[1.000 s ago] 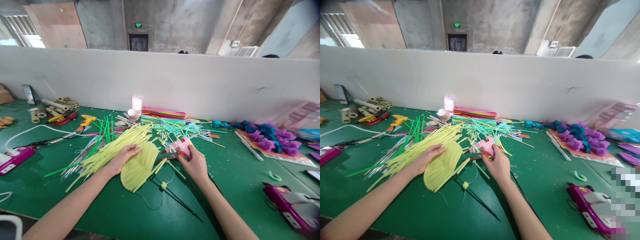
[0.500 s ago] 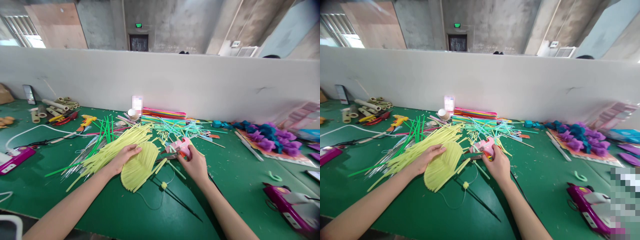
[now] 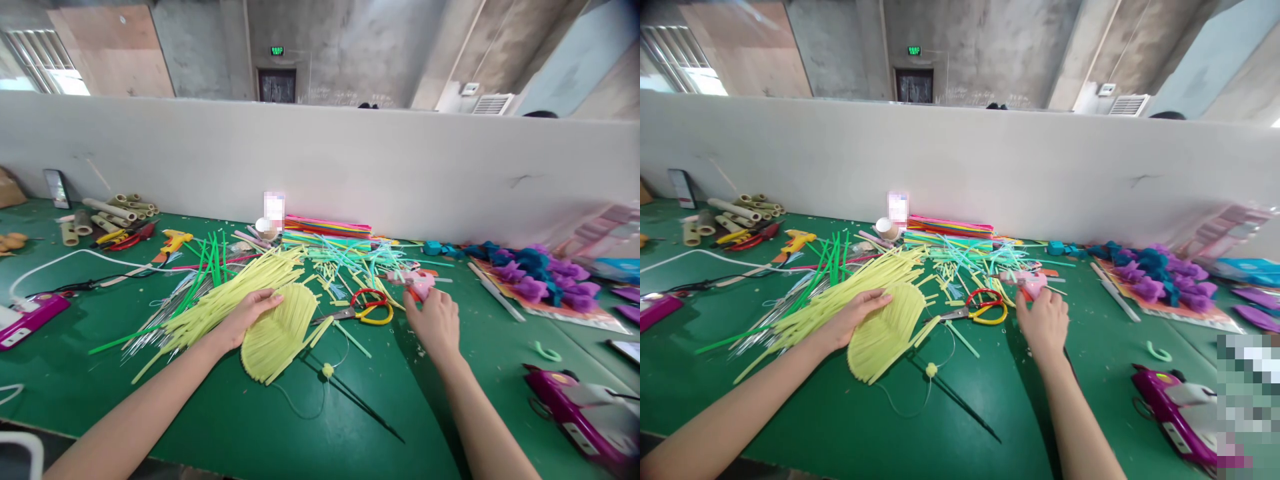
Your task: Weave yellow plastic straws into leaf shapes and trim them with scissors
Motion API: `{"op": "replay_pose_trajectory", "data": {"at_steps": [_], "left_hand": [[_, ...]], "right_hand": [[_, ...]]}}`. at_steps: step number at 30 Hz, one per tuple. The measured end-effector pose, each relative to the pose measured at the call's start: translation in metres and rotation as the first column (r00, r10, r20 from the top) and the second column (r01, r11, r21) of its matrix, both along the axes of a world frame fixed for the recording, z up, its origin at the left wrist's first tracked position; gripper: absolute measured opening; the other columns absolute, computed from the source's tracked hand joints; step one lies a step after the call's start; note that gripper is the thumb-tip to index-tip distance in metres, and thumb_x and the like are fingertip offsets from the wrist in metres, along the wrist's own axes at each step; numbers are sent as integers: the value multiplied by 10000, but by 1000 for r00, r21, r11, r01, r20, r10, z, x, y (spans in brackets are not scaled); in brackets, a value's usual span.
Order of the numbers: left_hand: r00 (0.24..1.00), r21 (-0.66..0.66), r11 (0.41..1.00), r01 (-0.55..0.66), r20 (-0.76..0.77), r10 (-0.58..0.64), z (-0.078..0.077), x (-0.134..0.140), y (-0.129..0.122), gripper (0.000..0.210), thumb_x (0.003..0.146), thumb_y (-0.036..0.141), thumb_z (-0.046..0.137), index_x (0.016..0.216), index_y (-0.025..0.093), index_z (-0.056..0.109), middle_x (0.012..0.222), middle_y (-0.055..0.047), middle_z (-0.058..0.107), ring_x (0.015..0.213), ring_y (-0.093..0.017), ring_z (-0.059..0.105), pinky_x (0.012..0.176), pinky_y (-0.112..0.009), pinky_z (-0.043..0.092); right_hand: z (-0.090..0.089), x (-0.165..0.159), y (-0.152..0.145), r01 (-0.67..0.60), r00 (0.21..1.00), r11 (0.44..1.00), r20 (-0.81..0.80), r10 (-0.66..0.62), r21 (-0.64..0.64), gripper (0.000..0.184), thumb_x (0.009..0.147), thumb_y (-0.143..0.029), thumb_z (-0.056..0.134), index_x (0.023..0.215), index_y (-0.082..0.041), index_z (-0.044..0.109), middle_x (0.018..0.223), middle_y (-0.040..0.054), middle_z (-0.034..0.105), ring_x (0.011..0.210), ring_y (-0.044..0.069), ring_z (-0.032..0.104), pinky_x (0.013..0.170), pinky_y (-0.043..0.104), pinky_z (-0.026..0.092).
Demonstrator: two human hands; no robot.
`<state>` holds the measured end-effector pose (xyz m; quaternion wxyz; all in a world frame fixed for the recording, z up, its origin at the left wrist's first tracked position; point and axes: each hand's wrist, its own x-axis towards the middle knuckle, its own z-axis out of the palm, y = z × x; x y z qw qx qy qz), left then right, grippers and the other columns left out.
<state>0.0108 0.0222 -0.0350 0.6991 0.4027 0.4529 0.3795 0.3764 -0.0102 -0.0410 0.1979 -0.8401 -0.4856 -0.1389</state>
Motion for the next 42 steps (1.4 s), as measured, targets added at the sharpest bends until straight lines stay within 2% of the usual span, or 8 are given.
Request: {"op": "replay_pose_trajectory", "data": {"at_steps": [6,15,18,21,26,30,35,42], "left_hand": [[999,24,999,28,-19,-27,0,0,0,325,685,388,782,920,198,661,836,-19,721,789,-208,680,703,-307,550],[994,57,994,92,-68,-88,9,2,-6,429,666,399,792,1003,175,651,987,-65,722,883,-231,683,740,-288,537],[993,43,995,86,-87,-82,9,2,-6,494,643,395,808,1051,175,637,1059,-78,708,937,-257,676,760,-311,541],[994,25,999,27,-107,-24,8,3,-5,547,628,379,822,1094,181,616,1141,-88,683,1010,-271,655,774,-311,541],[994,43,996,77,-76,-73,9,3,-5,552,655,405,799,1116,165,614,1095,-110,698,966,-278,673,780,-334,540],[988,99,984,152,-42,-148,11,3,-7,504,687,435,768,1091,164,637,1033,-102,716,896,-268,689,768,-336,538],[990,87,990,112,-91,-104,13,4,-7,522,678,419,776,1115,176,626,1045,-87,714,920,-268,682,778,-336,533],[981,132,975,179,-103,-166,11,2,-7,509,670,409,782,1091,169,627,1087,-95,700,948,-274,670,793,-338,523]], "right_hand": [[-15,32,0,208,966,957,-112,-233,-203,654,850,-484,394,1175,66,533,1146,329,517,1079,462,500,829,508,432],[-9,23,-4,281,958,953,-26,-286,-113,649,848,-481,437,1155,83,533,1141,354,486,1115,473,445,833,557,381],[5,9,-7,112,990,988,76,-120,101,534,868,-476,439,1103,-17,576,1096,289,530,1063,433,473,799,530,397],[16,-21,-11,-241,970,924,98,221,296,327,903,-403,444,989,-134,609,950,151,604,969,317,533,855,465,405],[19,-92,-29,-771,603,573,31,797,276,139,907,-262,492,943,-220,620,915,81,624,892,224,570,816,367,459],[16,-124,-41,-930,362,351,98,927,113,258,841,-137,523,1058,-230,628,995,82,609,910,217,558,804,375,469],[12,-126,-43,-932,357,361,206,911,20,260,818,-91,533,1008,-228,647,1057,97,601,944,239,536,794,391,465],[4,-120,-36,-866,433,412,17,901,282,191,910,-153,495,1001,-238,640,957,71,615,890,192,577,784,332,492]]}}
